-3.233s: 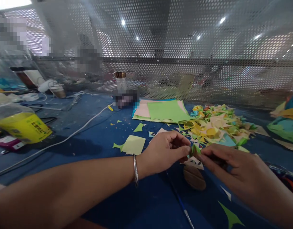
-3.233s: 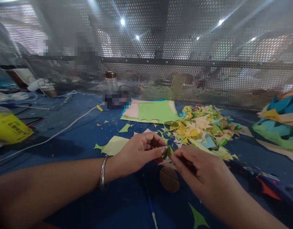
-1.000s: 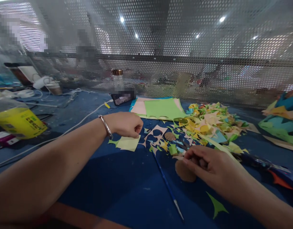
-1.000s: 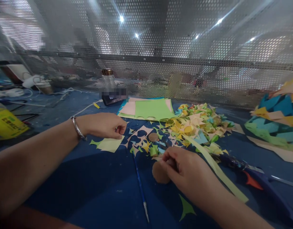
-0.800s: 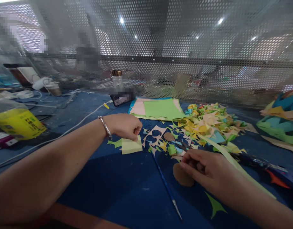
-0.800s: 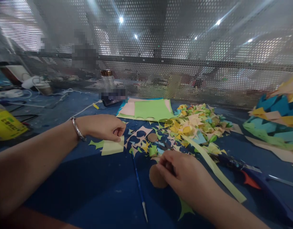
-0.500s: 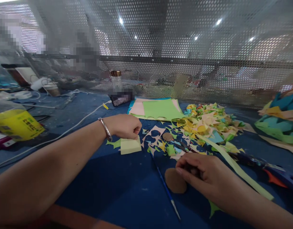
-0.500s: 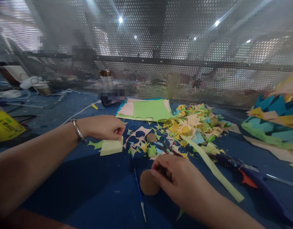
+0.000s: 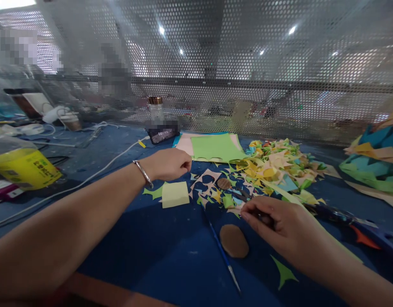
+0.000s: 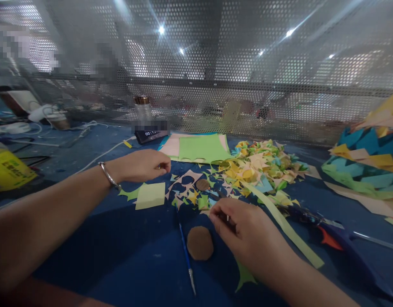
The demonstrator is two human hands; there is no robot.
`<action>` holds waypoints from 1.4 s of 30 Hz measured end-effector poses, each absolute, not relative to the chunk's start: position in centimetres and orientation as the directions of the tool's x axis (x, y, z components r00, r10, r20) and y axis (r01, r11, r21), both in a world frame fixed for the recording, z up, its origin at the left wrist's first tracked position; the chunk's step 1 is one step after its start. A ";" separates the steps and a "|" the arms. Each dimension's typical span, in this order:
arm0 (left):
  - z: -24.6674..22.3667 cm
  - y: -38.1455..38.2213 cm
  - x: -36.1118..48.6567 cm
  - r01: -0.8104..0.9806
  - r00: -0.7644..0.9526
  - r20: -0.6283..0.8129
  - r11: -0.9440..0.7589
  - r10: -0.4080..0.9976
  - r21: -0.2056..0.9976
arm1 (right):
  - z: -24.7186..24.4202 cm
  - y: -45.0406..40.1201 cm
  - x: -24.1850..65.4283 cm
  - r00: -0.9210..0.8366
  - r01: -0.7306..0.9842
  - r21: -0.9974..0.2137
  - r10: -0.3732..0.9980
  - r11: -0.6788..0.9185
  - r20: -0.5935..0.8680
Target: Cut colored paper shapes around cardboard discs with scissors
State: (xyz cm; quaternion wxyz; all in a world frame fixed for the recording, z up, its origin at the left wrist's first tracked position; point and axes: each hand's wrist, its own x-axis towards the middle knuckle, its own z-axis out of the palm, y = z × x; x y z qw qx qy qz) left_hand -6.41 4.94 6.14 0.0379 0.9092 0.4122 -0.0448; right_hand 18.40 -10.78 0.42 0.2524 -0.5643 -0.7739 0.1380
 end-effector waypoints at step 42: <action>4.4 -1.6 -2.9 0.252 0.801 -0.037 -0.281 0.597 0.926 | -0.6 -9.7 22.1 -0.006 0.997 -0.070 0.987 0.017 0.159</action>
